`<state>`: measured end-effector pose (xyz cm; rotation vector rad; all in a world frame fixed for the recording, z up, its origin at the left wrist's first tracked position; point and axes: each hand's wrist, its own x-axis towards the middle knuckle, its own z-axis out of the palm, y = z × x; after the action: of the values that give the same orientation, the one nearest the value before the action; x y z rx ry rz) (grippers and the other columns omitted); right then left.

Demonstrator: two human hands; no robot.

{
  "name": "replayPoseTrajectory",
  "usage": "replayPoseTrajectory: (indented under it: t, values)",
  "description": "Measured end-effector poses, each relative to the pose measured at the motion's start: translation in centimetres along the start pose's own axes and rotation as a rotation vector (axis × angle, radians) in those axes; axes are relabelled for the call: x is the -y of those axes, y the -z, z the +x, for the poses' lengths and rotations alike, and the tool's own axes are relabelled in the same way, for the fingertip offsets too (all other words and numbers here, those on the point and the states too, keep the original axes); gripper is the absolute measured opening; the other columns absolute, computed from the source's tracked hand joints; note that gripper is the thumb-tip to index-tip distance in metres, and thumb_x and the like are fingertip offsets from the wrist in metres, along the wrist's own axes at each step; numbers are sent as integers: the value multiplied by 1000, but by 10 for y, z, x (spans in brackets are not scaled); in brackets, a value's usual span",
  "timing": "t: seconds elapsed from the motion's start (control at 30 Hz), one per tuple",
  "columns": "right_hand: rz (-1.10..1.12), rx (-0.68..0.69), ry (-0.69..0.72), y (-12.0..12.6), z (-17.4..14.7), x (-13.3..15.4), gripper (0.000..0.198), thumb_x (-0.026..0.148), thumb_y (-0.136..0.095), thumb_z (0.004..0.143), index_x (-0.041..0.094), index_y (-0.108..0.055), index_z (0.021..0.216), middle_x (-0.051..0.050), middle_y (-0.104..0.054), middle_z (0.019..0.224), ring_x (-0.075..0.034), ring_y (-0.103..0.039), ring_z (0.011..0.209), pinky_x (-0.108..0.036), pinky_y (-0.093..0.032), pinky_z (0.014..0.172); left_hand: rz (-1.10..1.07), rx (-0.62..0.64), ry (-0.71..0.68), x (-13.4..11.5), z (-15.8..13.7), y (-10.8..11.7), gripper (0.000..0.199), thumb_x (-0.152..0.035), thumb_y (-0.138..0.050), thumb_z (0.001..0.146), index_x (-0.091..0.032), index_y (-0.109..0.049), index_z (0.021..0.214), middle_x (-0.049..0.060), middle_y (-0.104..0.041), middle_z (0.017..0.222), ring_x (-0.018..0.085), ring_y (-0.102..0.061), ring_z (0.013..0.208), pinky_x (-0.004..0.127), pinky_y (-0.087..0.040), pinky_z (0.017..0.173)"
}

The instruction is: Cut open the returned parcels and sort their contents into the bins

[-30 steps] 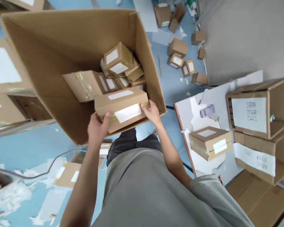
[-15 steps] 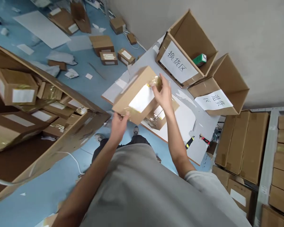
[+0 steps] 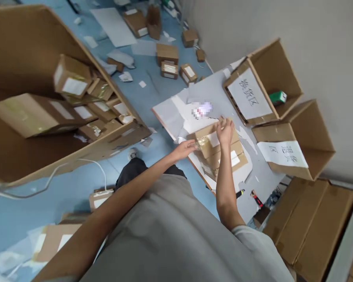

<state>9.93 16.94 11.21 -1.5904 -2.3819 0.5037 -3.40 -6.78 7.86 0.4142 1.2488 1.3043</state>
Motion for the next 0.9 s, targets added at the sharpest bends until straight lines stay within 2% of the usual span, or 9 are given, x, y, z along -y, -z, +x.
replayPoseTrajectory:
  t: [0.1, 0.23, 0.43, 0.57, 0.63, 0.7, 0.77, 0.83, 0.9]
  values:
    - [122, 47, 272, -43, -21, 79, 55, 51, -57, 117, 15, -69, 158, -29, -66, 168, -41, -58, 164, -71, -44, 141, -60, -124, 3, -12, -36, 74, 82, -60, -107, 73, -18, -85, 140, 24, -68, 171, 50, -63, 161, 63, -47, 139]
    - [296, 353, 512, -117, -72, 215, 51, 51, -65, 118, 18, -74, 155, -22, -75, 163, -35, -67, 158, -60, -51, 140, -152, -453, -71, -24, -93, 209, 70, -51, -105, 76, -20, -85, 136, 19, -74, 166, 43, -67, 156, 61, -51, 135]
    - [182, 808, 557, -241, -144, 395, 50, 31, -71, 116, 9, -73, 161, -24, -75, 165, -34, -72, 157, -52, -53, 138, -355, -1035, 6, -11, -169, 429, 36, -25, -90, 87, -20, -80, 121, 11, -82, 134, 28, -76, 132, 42, -62, 118]
    - [70, 1041, 557, -331, -173, 493, 49, 27, -71, 116, 12, -72, 162, -21, -76, 165, -34, -73, 158, -50, -56, 136, -605, -1351, 186, 14, -197, 551, 27, -14, -81, 89, -22, -73, 113, 10, -76, 131, 23, -72, 131, 36, -61, 117]
    - [18, 1083, 611, -379, -183, 543, 52, 28, -70, 116, 12, -69, 166, -21, -74, 168, -34, -71, 160, -51, -55, 137, -816, -1385, 290, 30, -201, 595, 24, -13, -78, 90, -22, -71, 112, 13, -72, 138, 24, -71, 134, 37, -61, 118]
    - [-34, 1080, 704, -429, -190, 596, 57, 26, -68, 117, 8, -63, 171, -24, -68, 175, -35, -64, 167, -51, -49, 142, -966, -1365, 347, 47, -198, 625, 24, -13, -77, 91, -21, -71, 113, 17, -69, 139, 26, -71, 134, 38, -63, 117]
    - [-77, 1067, 808, -482, -193, 649, 64, 21, -67, 116, 3, -55, 176, -26, -55, 185, -34, -52, 177, -51, -40, 148, -1039, -1343, 358, 65, -191, 644, 24, -14, -76, 92, -21, -71, 114, 18, -68, 136, 26, -72, 129, 38, -64, 116]
    - [-121, 1073, 865, -534, -195, 697, 71, 19, -69, 115, 7, -48, 182, -23, -41, 194, -34, -39, 184, -53, -34, 151, -1107, -1320, 349, 83, -181, 656, 21, -13, -73, 94, -22, -70, 113, 16, -68, 129, 24, -73, 121, 36, -64, 115]
    - [-207, 1093, 892, -577, -197, 732, 77, 14, -68, 115, 6, -40, 186, -22, -28, 199, -33, -29, 188, -49, -29, 153, -1162, -1303, 332, 98, -171, 667, 18, -11, -69, 94, -22, -68, 108, 12, -69, 119, 22, -74, 113, 34, -65, 115]
